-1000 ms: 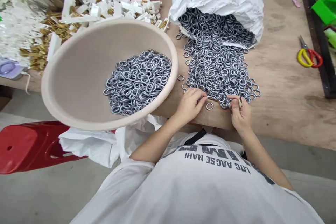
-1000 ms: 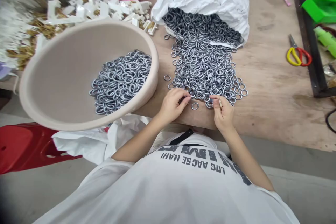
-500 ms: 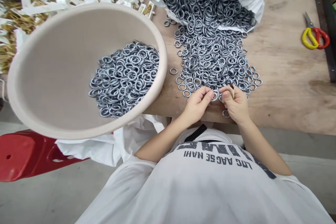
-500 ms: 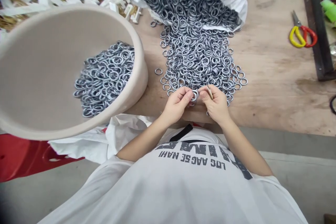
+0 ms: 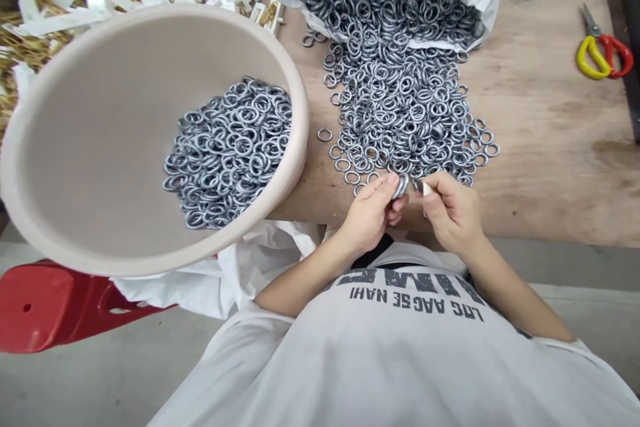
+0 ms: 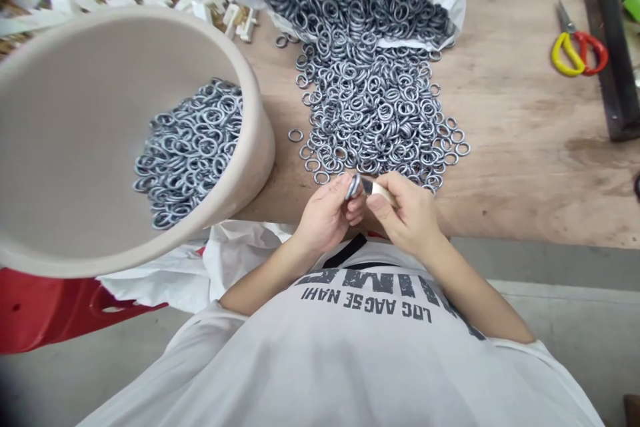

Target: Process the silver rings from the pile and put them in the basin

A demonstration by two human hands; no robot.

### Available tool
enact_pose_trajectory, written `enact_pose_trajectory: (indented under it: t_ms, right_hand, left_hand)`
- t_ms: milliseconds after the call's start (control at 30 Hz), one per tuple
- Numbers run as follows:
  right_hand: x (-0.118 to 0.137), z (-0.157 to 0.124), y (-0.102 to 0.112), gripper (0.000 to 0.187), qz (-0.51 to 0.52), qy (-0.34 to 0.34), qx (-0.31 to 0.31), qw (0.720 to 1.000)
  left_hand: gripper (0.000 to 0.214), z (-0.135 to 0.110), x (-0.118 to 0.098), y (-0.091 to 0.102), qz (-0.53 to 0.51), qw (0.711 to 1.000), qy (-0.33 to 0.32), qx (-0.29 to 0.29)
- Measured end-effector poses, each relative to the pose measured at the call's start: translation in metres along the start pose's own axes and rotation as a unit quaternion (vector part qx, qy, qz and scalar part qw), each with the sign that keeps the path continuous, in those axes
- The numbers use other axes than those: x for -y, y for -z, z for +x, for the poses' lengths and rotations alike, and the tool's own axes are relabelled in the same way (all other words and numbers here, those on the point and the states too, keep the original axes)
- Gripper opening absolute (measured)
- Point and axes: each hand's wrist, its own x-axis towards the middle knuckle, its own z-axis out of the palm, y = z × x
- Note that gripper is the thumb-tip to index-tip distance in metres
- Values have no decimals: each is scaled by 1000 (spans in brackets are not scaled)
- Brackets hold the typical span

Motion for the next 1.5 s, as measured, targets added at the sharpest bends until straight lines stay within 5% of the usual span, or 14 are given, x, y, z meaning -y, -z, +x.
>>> enact_pose_trajectory:
  t_ms: [133,300,500,567,767,933,1133,1333,1500]
  right_hand:
    - [6,-7,-4,27,-128,57,6,990]
    - [4,-5,-5,30,-155,79,8,985]
    - [-6,7,8,32,-103,-28,-70,992]
    - [-3,5,9,28,-105,-10,-82,991]
    - [11,-9,-10,29,-190,100,5,977]
    - [10,-7,-13,33,-217,117,-2,969]
    - [8,-6,-9,37,-211,86,4,974]
    - [-3,4,10,31,-150,-49,-115,981]
    - [-15,-23,13,31,-227,-23,-31,973]
  left_hand:
    - [44,-1,-3,-2,-38,999,0,-20]
    - [43,-3,-3,-1,-34,999,-1,-9]
    - [44,-10,-5,-2,7,998,18,59]
    - [44,-9,-8,-2,-7,999,12,37]
    - [42,-4,-7,-3,-31,997,-2,-73]
    - [43,-4,-3,-8,-38,996,-4,-84]
    - [44,-5,2,-10,-25,995,-12,-93]
    - [40,-10,6,-4,-14,1000,5,-4]
    - [35,-10,-8,17,48,995,-51,-74]
